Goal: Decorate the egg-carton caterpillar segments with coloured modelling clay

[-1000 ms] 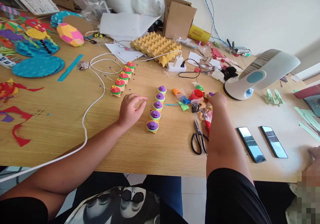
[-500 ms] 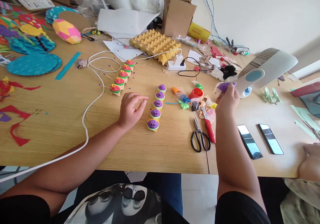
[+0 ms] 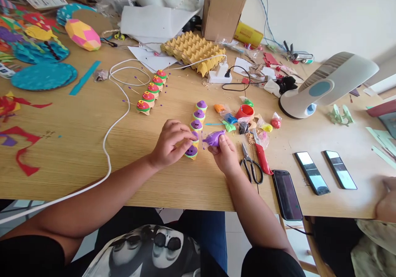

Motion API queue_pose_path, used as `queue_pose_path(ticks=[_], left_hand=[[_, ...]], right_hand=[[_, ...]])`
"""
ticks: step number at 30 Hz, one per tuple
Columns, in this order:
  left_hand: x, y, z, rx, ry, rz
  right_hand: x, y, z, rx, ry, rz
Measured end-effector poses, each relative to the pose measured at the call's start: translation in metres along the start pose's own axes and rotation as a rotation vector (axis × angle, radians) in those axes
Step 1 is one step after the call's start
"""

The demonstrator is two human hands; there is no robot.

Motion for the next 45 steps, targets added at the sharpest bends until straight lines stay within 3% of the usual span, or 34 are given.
queue_pose_path(ticks=[5, 8, 12, 25, 45], left_hand=[[0.0, -0.002, -0.003, -0.061, -0.018, -0.023], [0.0, -0.001, -0.002, -0.115, -0.033, -0.015], [0.001, -0.002, -0.002, -0.18, -0.014, -0.002], [0.001, 0.003, -0.007, -0.229, 0.05, 0.02], [0.003, 0.01, -0.011, -0.309, 0.129, 0.072]], right_hand=[[0.0, -0.009, 0.001, -0.064, 0.122, -0.052], [0.0, -0.011, 0.005, -0.165, 0.169, 0.008], [0.001, -0.011, 0.01, -0.336, 0.103, 0.067], [0.001, -0.014, 0.007, -0.178, 0.138, 0.034], [0.002, -0.01, 0.01, -0.312, 0.123, 0.071]])
Point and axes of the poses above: each hand's wrist, its own x-axis towards the middle knuckle, its own z-axis out of the back of the hand, y = z × x, the point moved 5 cm from there along x, towards the middle knuckle, and after that the axes turned 11 degrees about -x, right-handed, at the moved point
